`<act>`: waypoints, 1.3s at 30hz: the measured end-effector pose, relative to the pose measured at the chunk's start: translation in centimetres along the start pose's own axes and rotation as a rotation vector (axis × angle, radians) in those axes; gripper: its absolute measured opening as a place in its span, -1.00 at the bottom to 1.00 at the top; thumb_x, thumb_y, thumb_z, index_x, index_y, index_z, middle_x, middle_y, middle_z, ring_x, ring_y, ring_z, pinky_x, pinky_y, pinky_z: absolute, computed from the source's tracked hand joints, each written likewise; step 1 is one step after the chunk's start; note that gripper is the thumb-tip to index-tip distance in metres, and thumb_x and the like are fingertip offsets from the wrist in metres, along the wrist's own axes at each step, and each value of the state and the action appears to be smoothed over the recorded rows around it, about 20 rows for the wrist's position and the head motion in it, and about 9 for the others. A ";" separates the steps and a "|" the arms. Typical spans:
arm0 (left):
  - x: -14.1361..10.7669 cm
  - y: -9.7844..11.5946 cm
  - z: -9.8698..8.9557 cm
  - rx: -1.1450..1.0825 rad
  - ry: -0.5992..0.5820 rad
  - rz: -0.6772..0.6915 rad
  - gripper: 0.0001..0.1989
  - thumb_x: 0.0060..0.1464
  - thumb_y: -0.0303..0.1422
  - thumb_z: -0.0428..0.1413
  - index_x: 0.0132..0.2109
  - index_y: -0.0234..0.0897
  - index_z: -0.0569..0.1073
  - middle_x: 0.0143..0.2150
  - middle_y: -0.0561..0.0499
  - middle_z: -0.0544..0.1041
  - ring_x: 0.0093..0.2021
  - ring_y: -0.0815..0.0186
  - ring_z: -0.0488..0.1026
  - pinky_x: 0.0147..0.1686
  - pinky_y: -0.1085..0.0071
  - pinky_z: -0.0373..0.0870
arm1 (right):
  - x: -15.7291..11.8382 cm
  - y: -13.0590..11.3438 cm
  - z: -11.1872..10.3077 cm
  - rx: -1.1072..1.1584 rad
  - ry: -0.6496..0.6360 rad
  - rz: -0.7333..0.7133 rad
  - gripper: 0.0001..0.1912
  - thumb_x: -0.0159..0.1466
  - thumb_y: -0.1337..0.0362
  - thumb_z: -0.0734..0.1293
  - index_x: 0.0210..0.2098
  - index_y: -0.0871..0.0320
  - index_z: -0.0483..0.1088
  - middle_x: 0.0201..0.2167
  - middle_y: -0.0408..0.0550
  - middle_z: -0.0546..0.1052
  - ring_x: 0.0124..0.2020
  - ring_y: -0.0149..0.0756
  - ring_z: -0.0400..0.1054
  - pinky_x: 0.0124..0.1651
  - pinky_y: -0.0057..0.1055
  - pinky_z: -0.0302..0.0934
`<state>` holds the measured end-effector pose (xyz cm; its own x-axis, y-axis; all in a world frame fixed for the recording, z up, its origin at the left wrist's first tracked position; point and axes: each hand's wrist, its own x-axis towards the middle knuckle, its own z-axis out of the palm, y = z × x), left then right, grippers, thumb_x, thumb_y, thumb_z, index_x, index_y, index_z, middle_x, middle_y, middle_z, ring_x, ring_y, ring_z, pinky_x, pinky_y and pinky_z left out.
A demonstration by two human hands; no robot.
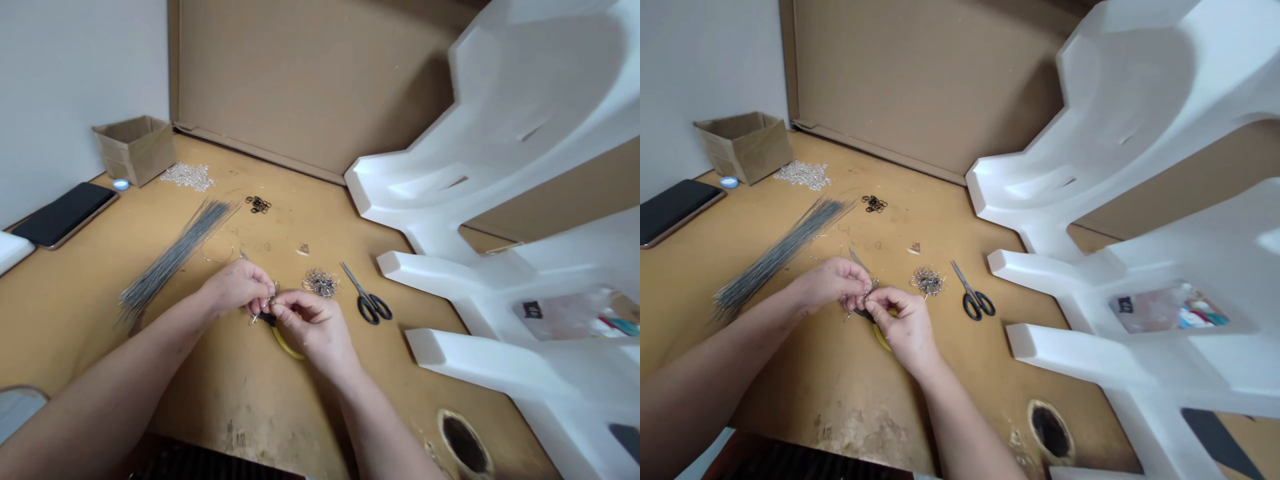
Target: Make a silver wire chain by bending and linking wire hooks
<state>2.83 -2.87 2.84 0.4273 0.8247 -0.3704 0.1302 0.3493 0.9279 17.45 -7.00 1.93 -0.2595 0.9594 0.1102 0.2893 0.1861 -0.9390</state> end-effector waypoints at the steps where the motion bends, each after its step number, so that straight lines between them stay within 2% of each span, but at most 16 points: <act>1: 0.0 0.0 0.0 -0.001 0.001 0.000 -0.82 -0.18 -0.63 -0.05 -0.60 -0.36 0.35 -0.74 0.13 0.37 -0.73 0.54 0.25 -0.66 0.60 0.18 | 0.0 0.1 0.0 0.072 -0.017 0.039 -0.93 0.09 0.31 0.31 -0.50 0.17 0.40 -0.55 -0.10 0.48 -0.49 -0.37 0.35 -0.36 -0.39 0.25; 4: 0.0 0.1 0.1 -0.003 0.002 -0.007 -0.82 -0.17 -0.62 -0.04 -0.61 -0.36 0.35 -0.73 0.13 0.38 -0.73 0.54 0.25 -0.65 0.59 0.19 | 0.2 0.1 -0.2 0.182 -0.049 0.076 -0.92 0.08 0.29 0.32 -0.50 0.17 0.42 -0.51 -0.08 0.49 -0.45 -0.34 0.36 -0.29 -0.33 0.25; 9: 0.0 0.1 0.1 -0.014 0.003 -0.003 -0.83 -0.17 -0.61 -0.02 -0.60 -0.35 0.34 -0.75 0.14 0.35 -0.73 0.53 0.25 -0.65 0.58 0.19 | 0.4 -0.5 -0.3 0.092 -0.012 0.052 -0.94 0.04 0.33 0.33 -0.55 0.16 0.42 -0.53 -0.09 0.48 -0.45 -0.35 0.35 -0.32 -0.37 0.21; 14: 0.0 -0.1 0.1 -0.023 0.006 0.016 -0.86 -0.17 -0.60 0.00 -0.58 -0.36 0.35 -0.75 0.15 0.34 -0.73 0.53 0.26 -0.64 0.59 0.19 | 0.5 -0.5 -0.3 0.113 0.020 0.139 -0.90 -0.01 0.33 0.36 -0.61 0.17 0.37 -0.60 -0.14 0.45 -0.53 -0.41 0.30 -0.39 -0.42 0.16; 22: 0.0 0.0 0.1 -0.027 0.010 -0.022 -0.89 -0.12 -0.54 0.00 -0.55 -0.36 0.35 -0.72 0.10 0.39 -0.71 0.50 0.32 -0.64 0.59 0.22 | 0.6 -0.3 0.4 0.554 0.051 0.282 -0.81 -0.15 0.37 0.43 -0.60 0.17 0.30 -0.66 -0.21 0.42 -0.58 -0.46 0.28 -0.45 -0.48 0.12; 28: 0.1 -0.3 0.2 -0.036 -0.018 -0.032 -0.92 -0.16 -0.56 0.01 -0.52 -0.36 0.36 -0.69 0.10 0.43 -0.68 0.47 0.38 -0.62 0.58 0.26 | 0.8 -0.3 0.5 0.707 0.082 0.372 -0.80 -0.25 0.52 0.37 -0.66 0.18 0.29 -0.74 -0.26 0.39 -0.71 -0.56 0.16 -0.60 -0.55 -0.03; 32: 0.2 -0.6 0.3 -0.011 -0.019 -0.023 -0.93 -0.18 -0.55 0.02 -0.52 -0.35 0.36 -0.69 0.10 0.42 -0.67 0.48 0.38 -0.61 0.59 0.26 | 0.9 -0.1 0.6 0.724 0.107 0.388 -0.79 -0.26 0.54 0.33 -0.68 0.18 0.25 -0.78 -0.30 0.34 -0.74 -0.57 0.12 -0.62 -0.56 -0.08; 39: 0.1 -0.6 0.5 -0.023 -0.023 0.019 -0.91 -0.18 -0.55 0.00 -0.54 -0.35 0.35 -0.72 0.11 0.40 -0.68 0.50 0.35 -0.60 0.60 0.27 | 0.7 -0.3 0.7 0.628 0.158 0.368 -0.77 -0.26 0.50 0.33 -0.66 0.16 0.20 -0.76 -0.30 0.35 -0.67 -0.49 0.23 -0.53 -0.52 0.03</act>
<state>3.27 -3.20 2.23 0.4504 0.8208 -0.3513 0.1015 0.3439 0.9335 16.57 -6.56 2.04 -0.0984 0.9642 -0.2463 -0.2610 -0.2639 -0.9286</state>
